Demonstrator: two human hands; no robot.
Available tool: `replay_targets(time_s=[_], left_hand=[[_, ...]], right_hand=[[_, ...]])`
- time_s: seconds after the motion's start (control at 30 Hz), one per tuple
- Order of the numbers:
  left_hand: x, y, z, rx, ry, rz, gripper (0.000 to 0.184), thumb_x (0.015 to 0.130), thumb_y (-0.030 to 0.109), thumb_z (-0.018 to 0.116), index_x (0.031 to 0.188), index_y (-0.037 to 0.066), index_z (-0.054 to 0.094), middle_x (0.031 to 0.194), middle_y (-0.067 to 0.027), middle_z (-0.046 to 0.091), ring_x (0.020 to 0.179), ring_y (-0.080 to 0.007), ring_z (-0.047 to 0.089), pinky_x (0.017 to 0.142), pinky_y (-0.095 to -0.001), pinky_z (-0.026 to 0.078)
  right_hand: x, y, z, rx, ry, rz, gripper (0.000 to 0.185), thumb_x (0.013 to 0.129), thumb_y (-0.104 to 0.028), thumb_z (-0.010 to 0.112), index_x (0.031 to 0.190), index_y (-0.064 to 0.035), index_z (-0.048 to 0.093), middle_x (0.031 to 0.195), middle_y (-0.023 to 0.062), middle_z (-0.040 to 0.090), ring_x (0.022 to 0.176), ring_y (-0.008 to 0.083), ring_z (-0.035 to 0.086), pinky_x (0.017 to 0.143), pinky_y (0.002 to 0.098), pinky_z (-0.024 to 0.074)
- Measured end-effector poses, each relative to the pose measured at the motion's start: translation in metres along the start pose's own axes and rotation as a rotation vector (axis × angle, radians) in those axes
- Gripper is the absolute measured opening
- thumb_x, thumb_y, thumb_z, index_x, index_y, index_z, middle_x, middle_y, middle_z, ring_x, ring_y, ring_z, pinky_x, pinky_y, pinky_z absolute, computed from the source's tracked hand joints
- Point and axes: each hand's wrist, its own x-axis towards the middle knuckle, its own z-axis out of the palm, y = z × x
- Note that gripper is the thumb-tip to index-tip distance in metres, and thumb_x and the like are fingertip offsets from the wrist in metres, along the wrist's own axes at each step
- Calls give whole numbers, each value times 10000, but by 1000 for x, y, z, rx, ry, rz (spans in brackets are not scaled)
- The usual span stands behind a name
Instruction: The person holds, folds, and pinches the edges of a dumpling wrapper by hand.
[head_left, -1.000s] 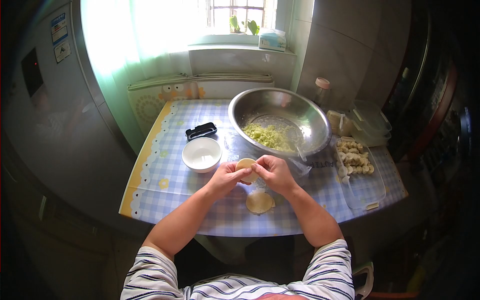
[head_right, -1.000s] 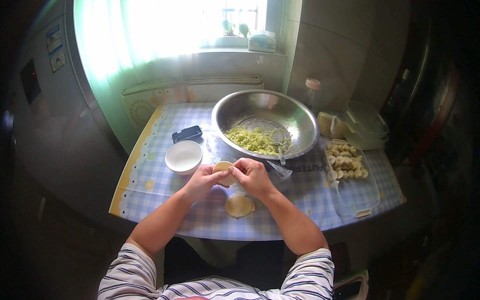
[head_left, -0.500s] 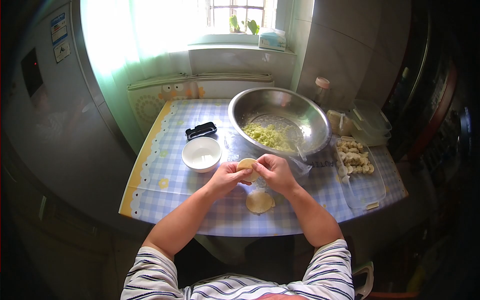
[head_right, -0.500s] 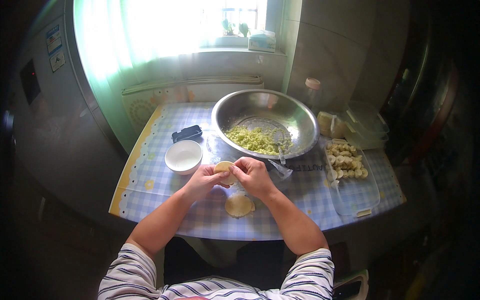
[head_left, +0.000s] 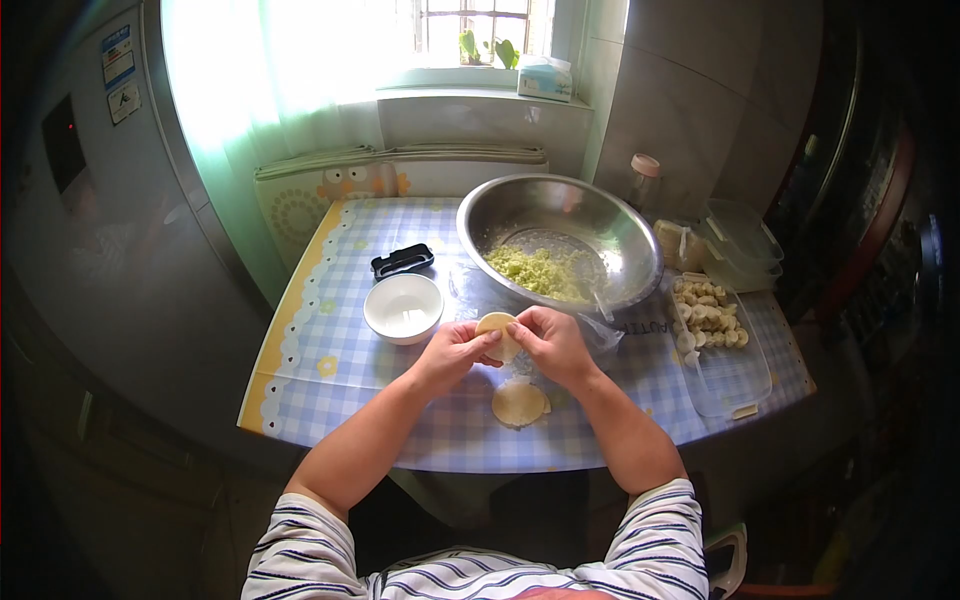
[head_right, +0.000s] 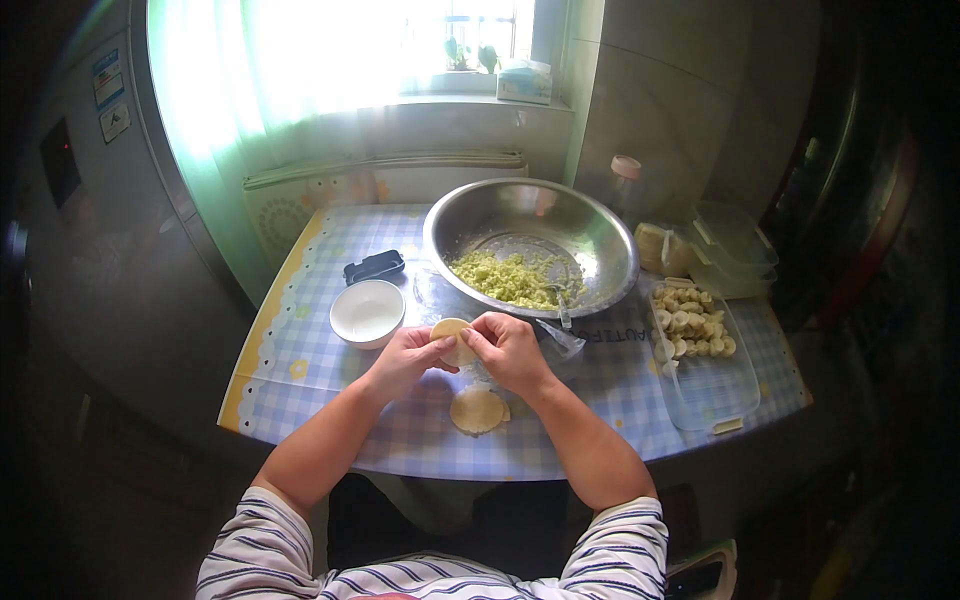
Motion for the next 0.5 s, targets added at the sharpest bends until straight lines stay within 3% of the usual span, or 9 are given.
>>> replay_targets(time_s=[0.1,0.5], left_hand=[[0,0,-1,8,1,-4,289,904,232,563,1065,-3,610,953,-58,637,844,-116,606,739,-282,516],[-1,1,1,-11,-8,-61,316,899,249,571,1085,-5,592,974,-66,630,867,-127,609,766,-288,516]], right_hand=[[0,-1,1,-5,33,-10,176,820,-155,632,808,20,634,681,65,604,591,81,531,545,245,443],[0,-1,2,13,26,-22,179,821,-159,634,805,20,632,686,64,603,596,82,533,546,246,443]])
